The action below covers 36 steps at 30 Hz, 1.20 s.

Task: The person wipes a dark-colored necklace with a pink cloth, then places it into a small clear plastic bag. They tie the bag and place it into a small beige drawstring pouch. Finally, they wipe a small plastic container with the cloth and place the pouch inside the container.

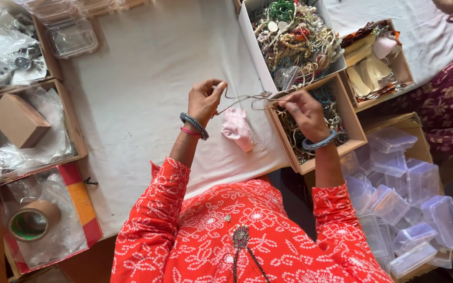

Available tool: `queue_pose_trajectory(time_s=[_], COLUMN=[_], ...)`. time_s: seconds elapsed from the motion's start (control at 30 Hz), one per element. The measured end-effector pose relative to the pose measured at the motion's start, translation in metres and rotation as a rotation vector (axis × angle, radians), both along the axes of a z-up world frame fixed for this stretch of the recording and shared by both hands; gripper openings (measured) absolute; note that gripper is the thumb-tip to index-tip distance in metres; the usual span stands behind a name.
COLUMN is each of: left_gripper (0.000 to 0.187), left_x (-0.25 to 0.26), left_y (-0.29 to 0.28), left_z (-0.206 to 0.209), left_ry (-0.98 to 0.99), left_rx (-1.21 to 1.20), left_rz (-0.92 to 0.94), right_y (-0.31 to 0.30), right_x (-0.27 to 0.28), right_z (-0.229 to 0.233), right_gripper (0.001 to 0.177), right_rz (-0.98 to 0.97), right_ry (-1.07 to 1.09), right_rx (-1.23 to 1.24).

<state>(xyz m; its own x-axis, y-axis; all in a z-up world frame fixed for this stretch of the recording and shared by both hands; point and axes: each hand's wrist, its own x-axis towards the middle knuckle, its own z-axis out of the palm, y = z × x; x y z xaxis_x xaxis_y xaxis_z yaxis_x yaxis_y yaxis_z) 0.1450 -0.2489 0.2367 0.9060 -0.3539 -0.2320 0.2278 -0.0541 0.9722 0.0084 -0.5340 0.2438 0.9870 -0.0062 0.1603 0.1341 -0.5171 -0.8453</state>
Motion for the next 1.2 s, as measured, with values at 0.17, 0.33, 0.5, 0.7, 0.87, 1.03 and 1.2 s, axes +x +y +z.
queue_pose_trajectory(time_s=[0.17, 0.33, 0.5, 0.7, 0.87, 1.03, 1.2], left_gripper=[0.023, 0.021, 0.02, 0.02, 0.021, 0.021, 0.021], left_x=[-0.006, -0.007, -0.007, -0.015, -0.021, -0.017, -0.011], left_y=[0.017, 0.048, 0.08, 0.1, 0.112, 0.113, 0.124], left_z=[-0.038, -0.051, -0.06, -0.052, -0.049, -0.04, -0.028], left_ry=[0.113, 0.131, 0.129, 0.136, 0.11, 0.008, -0.12], left_rx=[0.008, -0.067, -0.113, -0.116, -0.09, -0.163, -0.299], left_rz=[0.072, 0.202, 0.244, 0.282, 0.335, 0.297, 0.214], right_y=[-0.028, -0.07, -0.097, -0.116, -0.104, 0.024, 0.109], right_x=[-0.01, -0.029, -0.053, -0.069, -0.067, -0.031, -0.004], right_z=[0.043, 0.052, 0.047, 0.039, 0.016, -0.009, -0.103], right_gripper=[0.003, 0.006, 0.005, 0.003, 0.009, 0.017, 0.066], right_rz=[-0.262, -0.672, -0.728, -0.661, -0.573, -0.31, 0.107], right_ry=[-0.05, -0.18, -0.173, -0.061, 0.141, 0.065, 0.187], right_rx=[0.29, 0.489, 0.521, 0.347, -0.384, -0.508, -0.643])
